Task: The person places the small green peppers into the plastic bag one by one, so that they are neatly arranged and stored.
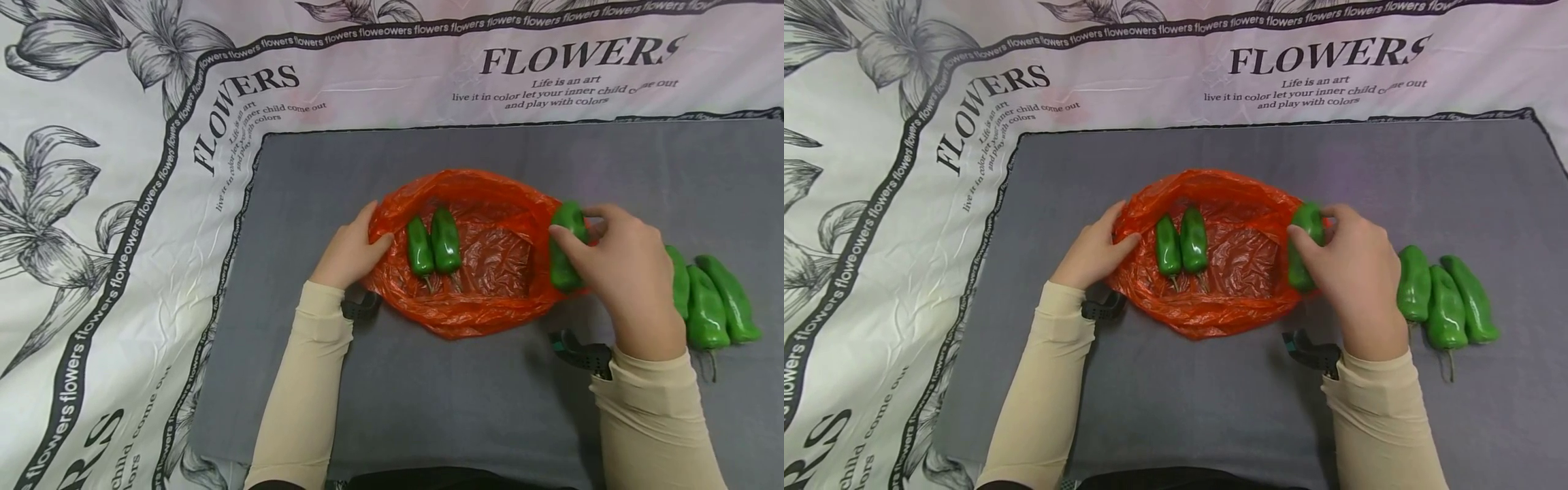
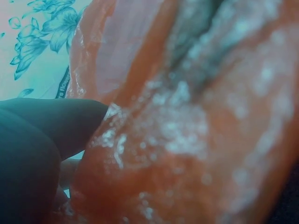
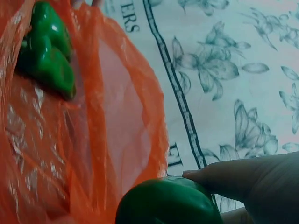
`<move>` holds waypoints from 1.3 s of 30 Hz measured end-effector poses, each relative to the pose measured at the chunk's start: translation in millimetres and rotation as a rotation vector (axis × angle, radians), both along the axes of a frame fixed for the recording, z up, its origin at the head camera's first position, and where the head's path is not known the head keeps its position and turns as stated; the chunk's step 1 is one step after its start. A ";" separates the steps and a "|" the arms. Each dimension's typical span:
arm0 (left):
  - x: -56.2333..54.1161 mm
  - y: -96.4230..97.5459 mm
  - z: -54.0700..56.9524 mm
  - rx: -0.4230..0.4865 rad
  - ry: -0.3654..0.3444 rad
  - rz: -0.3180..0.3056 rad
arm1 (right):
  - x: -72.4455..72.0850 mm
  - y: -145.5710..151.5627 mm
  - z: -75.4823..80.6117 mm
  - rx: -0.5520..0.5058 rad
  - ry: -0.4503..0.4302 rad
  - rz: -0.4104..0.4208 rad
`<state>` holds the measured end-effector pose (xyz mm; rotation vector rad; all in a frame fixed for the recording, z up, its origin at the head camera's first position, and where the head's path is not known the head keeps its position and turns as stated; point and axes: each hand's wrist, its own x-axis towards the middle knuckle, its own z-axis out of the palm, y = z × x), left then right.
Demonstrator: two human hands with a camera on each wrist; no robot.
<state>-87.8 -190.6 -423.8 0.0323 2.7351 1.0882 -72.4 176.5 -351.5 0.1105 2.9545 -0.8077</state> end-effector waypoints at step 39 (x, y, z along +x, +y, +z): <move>0.0 -1.9 1.9 0.012 -0.034 0.013 | -43.9 -75.3 -32.1 -0.011 -0.005 0.207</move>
